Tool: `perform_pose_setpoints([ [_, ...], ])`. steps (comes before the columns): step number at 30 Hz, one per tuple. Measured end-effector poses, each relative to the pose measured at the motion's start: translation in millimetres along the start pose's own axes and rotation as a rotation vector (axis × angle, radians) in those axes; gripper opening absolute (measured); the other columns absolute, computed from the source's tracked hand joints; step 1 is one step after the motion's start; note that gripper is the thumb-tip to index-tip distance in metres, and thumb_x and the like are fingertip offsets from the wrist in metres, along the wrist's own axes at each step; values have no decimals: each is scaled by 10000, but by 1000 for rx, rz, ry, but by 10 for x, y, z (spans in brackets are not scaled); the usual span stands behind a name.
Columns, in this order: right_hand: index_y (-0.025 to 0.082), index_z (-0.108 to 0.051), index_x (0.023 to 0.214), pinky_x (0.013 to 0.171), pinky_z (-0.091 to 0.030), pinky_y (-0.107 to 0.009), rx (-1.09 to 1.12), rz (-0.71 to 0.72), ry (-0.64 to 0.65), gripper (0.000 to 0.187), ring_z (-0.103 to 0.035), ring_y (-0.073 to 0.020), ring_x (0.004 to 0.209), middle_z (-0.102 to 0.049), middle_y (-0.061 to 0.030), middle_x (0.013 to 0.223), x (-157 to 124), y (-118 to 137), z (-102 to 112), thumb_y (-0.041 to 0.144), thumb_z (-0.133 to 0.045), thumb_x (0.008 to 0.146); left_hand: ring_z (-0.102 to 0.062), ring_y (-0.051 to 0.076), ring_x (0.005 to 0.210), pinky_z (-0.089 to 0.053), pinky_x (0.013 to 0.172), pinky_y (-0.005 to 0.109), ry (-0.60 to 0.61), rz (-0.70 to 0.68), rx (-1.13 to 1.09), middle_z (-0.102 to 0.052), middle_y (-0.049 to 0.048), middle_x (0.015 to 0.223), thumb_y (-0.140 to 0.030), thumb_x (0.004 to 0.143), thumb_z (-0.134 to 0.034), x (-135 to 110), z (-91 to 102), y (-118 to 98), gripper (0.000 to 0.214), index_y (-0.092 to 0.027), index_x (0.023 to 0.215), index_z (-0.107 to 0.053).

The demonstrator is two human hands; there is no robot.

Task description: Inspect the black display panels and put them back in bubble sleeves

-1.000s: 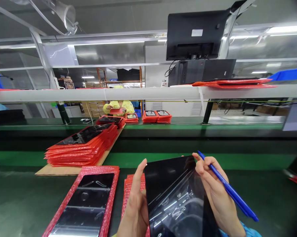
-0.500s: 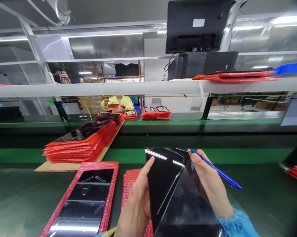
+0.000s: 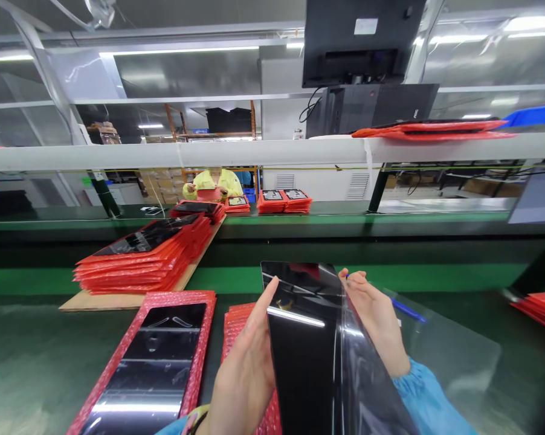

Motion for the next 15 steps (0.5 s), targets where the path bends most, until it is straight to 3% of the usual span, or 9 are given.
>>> perform_pose_setpoints([
  [8,238,-479,659,1118,-354,-457,-13,-10,-7,318,-640,-156,747,-461,89,605,42,-55,38,123,-724,493,-42,126,1428,-12,1162,289,-76,-9,48,-379,-126,1466,-379,910,-407,7,12,-19,396,-313,1276,-540],
  [15,250,-513,748,1059,-413,-488,-57,43,-90,363,-669,-225,863,-553,75,620,-102,28,-67,168,-756,491,-152,163,1417,-34,1167,313,-59,-12,52,-449,-95,1426,-378,903,-419,14,13,-36,396,-311,1273,-545],
])
Point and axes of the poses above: each hand's wrist, its own x-axis towards the middle knuckle, its own z-axis out of the back of the hand, y = z × x, the point moved 4 cm from there along x, towards the middle knuckle
